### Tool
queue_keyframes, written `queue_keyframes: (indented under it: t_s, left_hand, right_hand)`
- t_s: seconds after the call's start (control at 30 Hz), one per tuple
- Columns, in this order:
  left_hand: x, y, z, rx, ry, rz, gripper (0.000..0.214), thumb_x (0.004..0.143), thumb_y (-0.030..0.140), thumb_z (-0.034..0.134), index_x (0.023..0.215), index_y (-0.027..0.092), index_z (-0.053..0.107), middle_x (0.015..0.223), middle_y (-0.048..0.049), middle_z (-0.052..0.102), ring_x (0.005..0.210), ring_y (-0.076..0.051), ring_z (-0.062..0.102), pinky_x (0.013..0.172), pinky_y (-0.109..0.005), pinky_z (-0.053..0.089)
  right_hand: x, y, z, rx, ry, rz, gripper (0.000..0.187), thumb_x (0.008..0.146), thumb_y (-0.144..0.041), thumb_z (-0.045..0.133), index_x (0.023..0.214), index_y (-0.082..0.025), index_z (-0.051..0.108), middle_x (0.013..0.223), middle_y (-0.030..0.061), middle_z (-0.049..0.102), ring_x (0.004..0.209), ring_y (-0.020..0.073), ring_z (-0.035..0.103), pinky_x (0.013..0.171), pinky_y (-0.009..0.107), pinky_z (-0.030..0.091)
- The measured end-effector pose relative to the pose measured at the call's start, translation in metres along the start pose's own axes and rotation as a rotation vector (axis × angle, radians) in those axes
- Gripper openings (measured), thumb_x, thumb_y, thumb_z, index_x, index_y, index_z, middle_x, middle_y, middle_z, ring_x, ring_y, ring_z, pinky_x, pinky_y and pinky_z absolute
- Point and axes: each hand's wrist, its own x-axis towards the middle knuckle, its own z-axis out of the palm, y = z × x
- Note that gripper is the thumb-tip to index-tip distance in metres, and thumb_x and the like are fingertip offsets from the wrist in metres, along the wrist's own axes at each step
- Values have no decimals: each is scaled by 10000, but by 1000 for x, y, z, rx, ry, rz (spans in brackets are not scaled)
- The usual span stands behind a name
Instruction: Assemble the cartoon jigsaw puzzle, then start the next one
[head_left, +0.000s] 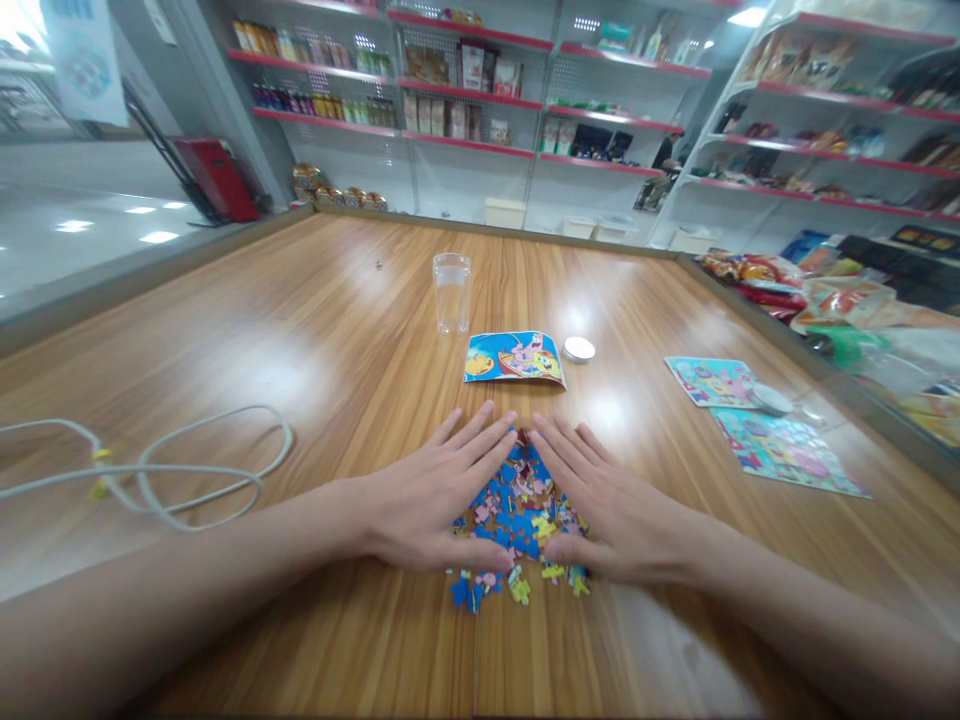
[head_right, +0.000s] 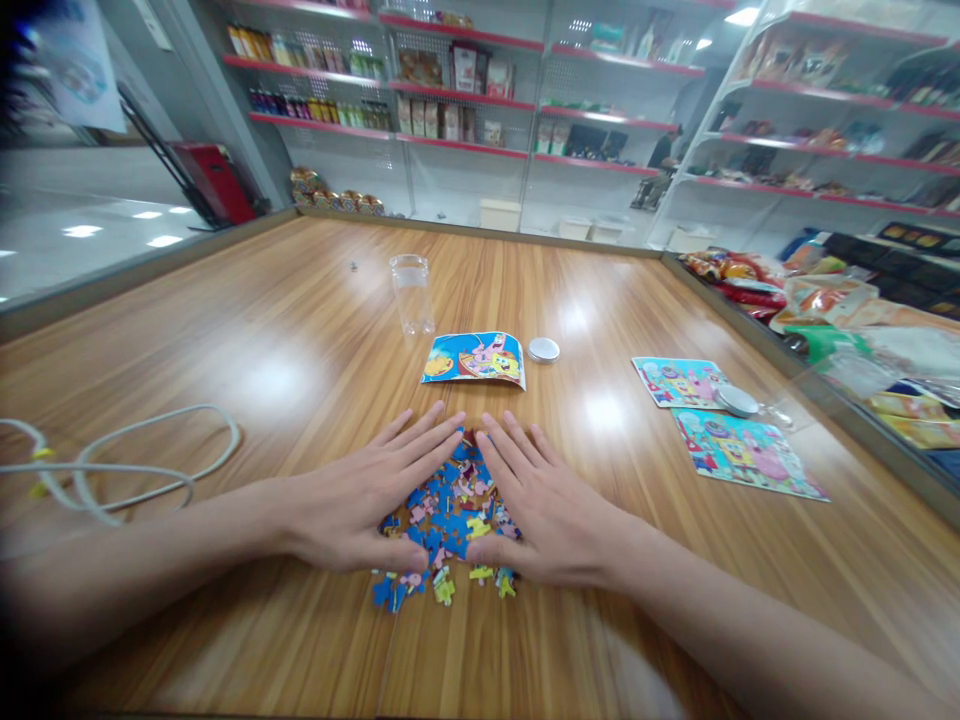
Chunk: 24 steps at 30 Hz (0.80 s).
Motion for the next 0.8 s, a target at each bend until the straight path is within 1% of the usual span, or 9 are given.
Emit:
queue_keyframes:
  t_s: [0.1,0.27,0.37,0.5,0.6,0.7,0.8]
  left_hand:
    - [2,6,3,12,17,24,1146,849,836,443,1616,129,-33,1670,-179,-56,1539,-416,-71,1233,-638,50]
    - [4,13,8,71,13,19,1107,876,808,417,1613,80,24,1667,-213,-25,1550,-400,-10,1244,-609,69]
    - [5,15,8,83,15,22,1082,895,795,388,1607,48,62,1663,-231,-5,1551,-398,8,1249,-589,95]
    - [4,19,7,85,3,13,1074,902,779,392,1600,20,90,1658,-248,11,1547,-407,4,1251,-582,103]
    - [2,23,8,87,3,14,1069,905,765,400,1595,6,97,1656,-254,10,1547,-404,-1,1256,-576,97]
    - [1,29,11,87,7,-4,1070,893,739,448,1588,-9,128,1654,-261,8,1544,-412,-2,1261,-569,94]
    - [0,32,13,82,14,-18,1080,873,715,496,1590,-4,128,1657,-255,-5,1543,-412,-2,1266,-556,93]
  right_hand:
    - [1,-5,1,12,8,-33,1112,884,-815,400,1608,-71,1,1662,215,15,1545,387,-12,1233,626,165]
    - [6,-15,5,10,4,-5,1085,902,-807,363,1592,-6,119,1653,244,59,1547,385,28,1240,605,168]
    - [7,-19,4,15,23,2,1055,913,-791,362,1590,-10,153,1658,234,53,1549,375,35,1247,583,174]
    - [5,-24,4,29,34,4,1037,921,-770,384,1584,1,182,1656,242,75,1548,381,58,1246,583,187]
    - [3,-28,7,43,36,13,1013,926,-752,403,1591,-22,178,1664,220,78,1549,376,54,1248,580,195]
    - [2,-32,11,62,42,38,986,933,-737,408,1601,-53,167,1672,194,73,1549,376,41,1253,585,180]
    - [1,-35,13,73,49,61,969,941,-728,395,1605,-63,156,1675,185,78,1549,377,26,1255,586,171]
